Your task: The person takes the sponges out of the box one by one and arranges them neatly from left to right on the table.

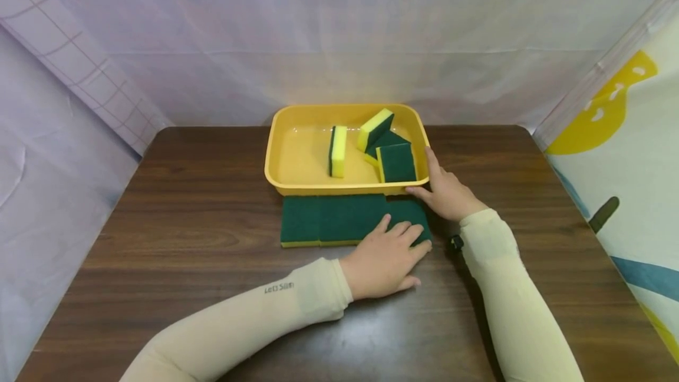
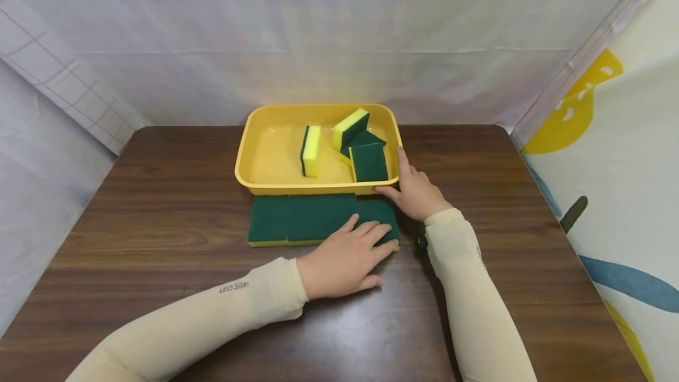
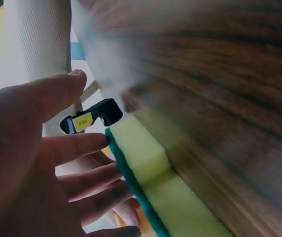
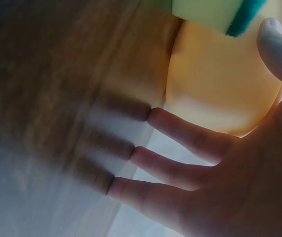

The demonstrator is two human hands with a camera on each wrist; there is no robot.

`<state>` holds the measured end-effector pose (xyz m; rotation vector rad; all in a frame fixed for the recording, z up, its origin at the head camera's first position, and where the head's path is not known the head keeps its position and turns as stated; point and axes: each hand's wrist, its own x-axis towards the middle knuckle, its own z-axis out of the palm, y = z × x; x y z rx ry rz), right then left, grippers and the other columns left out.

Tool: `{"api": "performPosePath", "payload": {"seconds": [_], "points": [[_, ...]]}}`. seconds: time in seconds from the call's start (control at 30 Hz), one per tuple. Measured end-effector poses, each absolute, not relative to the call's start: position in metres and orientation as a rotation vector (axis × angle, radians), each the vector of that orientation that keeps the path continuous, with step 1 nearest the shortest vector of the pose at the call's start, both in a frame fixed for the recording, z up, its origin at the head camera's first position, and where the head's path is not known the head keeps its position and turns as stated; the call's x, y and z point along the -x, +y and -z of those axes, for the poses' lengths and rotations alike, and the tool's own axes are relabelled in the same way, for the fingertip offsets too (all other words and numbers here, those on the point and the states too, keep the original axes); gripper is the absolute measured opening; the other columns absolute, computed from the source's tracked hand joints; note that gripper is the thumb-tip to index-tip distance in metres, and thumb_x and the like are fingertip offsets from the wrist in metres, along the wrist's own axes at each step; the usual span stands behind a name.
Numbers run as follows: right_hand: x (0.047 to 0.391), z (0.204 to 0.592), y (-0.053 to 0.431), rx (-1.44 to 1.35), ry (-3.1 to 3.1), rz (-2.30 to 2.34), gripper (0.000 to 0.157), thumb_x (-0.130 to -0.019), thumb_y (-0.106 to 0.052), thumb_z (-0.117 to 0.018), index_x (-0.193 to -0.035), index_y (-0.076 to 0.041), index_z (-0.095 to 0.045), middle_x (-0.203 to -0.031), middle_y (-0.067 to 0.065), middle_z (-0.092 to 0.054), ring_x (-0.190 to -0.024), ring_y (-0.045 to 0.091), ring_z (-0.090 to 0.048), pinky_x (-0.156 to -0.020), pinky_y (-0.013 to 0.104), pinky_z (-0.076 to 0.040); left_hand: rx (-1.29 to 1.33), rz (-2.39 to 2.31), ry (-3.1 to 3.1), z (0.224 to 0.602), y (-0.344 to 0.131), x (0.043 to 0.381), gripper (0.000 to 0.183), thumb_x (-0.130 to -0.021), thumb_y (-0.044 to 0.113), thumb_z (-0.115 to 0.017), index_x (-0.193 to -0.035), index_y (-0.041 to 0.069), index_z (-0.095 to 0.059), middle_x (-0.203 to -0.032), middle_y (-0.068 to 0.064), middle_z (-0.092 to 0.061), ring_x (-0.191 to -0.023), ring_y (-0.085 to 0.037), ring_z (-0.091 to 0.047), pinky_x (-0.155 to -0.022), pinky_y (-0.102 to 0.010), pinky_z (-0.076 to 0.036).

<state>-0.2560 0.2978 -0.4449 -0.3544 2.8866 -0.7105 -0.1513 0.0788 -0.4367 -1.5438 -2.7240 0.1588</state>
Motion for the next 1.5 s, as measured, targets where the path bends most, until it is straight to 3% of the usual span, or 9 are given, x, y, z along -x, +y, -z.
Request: {"api": "performPosePath", "payload": {"seconds": [1.5], "points": [[0.259, 0.449, 0.299, 0.349, 2.905, 0.696, 0.108, -0.110, -0.051, -0.061, -0.172, -0.011, 0.018, -0.161, 0.041, -0.037, -0.137, 0.059, -0.051, -0.105, 0.074, -0.046, 1.494, -0.038, -2.825, 0.438, 0.075, 0.171, 0.067, -0.109, 0.057, -0.060, -0.164, 0.019, -0.050, -0.171, -0.011, -0.039, -0.157, -0.030, -0.036, -0.123, -0.058, -0.033]]}}
